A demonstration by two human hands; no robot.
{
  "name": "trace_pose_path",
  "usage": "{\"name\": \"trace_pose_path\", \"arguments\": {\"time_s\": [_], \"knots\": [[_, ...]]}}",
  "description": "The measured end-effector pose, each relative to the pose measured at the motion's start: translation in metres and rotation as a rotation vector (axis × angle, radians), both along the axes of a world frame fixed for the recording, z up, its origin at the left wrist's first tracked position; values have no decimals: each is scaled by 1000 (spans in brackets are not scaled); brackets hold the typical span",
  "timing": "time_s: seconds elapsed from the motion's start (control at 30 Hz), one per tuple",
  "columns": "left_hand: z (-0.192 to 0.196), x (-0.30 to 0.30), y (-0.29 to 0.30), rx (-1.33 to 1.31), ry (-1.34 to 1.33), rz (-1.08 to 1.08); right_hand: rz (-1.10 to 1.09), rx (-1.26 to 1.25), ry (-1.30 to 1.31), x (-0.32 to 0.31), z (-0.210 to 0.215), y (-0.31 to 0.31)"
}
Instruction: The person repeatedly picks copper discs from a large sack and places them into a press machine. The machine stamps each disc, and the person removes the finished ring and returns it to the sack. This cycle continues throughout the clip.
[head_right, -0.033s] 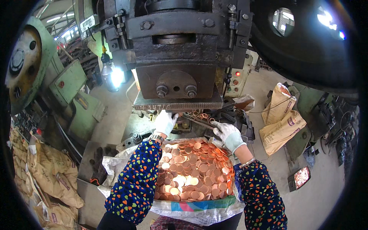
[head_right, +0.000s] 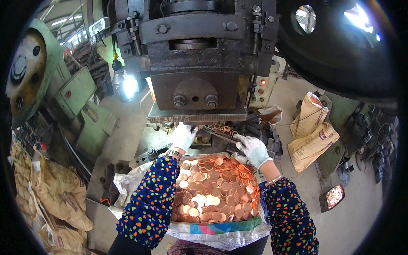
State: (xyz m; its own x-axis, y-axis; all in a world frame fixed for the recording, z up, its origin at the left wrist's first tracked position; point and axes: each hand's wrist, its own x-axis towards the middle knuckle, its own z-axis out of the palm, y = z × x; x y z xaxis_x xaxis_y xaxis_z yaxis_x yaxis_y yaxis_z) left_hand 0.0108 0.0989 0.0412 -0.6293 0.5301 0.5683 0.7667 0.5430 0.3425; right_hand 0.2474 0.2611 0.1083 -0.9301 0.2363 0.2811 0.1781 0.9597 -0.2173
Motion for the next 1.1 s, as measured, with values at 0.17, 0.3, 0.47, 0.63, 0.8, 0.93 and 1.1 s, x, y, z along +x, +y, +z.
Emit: {"name": "trace_pose_path", "arguments": {"time_s": [0.17,0.3,0.47,0.63,0.8,0.93,1.1], "knots": [[9,11,-16,114,-65,-104,-19,2,-36,0,4,-8],[1,21,-53,177,-183,-279,2,-3,18,24,3,-27],[-30,61,-102,-424,-147,-368,134,-647,237,89,-7,-65],[-55,57,-102,-293,52,-286,-105,-700,-54,130,-41,-112],[-58,39,-104,-336,-118,-288,26,-903,179,138,-57,-139],[-49,38,-107,-449,-129,-173,17,-1038,289,141,-58,-143],[-48,33,-114,-371,-166,-141,-1,-972,254,146,-55,-145]]}}
